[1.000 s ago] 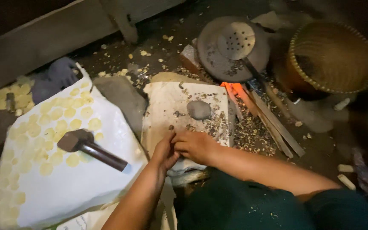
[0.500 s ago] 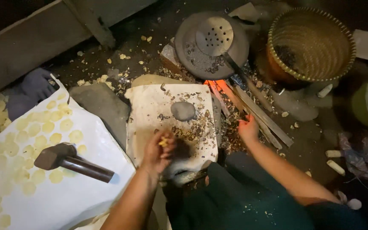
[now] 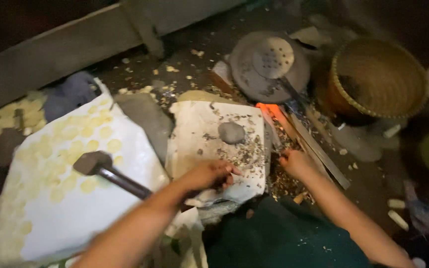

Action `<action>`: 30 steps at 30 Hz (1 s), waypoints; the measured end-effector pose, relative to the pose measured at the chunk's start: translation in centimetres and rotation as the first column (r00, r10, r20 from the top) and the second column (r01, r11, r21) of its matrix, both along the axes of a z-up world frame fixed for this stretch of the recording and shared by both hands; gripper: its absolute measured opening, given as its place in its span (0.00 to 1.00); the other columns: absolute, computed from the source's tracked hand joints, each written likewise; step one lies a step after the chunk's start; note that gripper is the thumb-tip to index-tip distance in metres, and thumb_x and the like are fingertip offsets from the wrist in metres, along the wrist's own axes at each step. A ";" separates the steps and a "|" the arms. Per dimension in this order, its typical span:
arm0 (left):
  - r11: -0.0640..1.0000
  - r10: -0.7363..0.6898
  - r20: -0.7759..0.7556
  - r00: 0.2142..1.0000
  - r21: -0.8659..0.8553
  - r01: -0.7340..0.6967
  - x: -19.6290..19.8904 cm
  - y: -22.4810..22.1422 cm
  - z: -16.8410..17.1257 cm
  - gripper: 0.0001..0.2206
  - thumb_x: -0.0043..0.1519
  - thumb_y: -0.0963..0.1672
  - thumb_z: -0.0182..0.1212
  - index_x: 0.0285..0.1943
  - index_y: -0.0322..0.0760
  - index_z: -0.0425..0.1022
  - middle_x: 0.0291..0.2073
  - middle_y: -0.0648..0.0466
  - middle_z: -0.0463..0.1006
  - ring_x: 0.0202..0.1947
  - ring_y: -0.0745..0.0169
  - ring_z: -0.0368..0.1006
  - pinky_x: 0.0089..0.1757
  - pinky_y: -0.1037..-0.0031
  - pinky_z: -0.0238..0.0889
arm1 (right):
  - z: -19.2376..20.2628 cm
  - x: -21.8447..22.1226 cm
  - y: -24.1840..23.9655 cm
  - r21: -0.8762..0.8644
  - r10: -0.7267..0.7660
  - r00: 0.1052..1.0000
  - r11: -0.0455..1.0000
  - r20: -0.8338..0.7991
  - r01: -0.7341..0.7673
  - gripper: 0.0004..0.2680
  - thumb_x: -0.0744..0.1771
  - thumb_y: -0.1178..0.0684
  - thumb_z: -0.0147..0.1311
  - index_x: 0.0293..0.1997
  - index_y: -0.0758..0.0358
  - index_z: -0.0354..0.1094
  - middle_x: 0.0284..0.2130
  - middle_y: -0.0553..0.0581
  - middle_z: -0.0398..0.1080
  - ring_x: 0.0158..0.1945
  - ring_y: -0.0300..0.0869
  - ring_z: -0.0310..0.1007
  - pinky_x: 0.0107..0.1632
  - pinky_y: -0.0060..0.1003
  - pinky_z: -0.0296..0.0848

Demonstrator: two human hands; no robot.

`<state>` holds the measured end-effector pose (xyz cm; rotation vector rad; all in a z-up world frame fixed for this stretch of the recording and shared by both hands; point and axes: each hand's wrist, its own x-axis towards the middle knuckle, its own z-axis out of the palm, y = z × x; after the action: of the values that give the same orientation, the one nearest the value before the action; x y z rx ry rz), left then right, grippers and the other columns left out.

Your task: Flattening dough pieces with a mallet and roasting them on a hot plate

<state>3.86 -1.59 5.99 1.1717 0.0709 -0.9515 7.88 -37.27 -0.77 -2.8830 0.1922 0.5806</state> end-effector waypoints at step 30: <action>0.141 0.258 0.684 0.683 0.672 -0.727 -2.7 36.4 -10.3 0.12 0.57 0.45 0.66 0.44 0.66 0.87 0.31 0.58 0.86 0.42 0.49 0.82 0.46 0.62 0.76 | 8.8 -5.5 44.0 0.497 0.371 0.929 0.802 0.021 -0.331 0.23 0.69 0.38 0.48 0.67 0.62 0.55 0.50 0.78 0.73 0.55 0.70 0.73 0.55 0.65 0.73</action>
<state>1.16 34.80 -4.26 2.2266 0.7491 0.1595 2.35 6.70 8.03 -2.3958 -0.4370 0.6845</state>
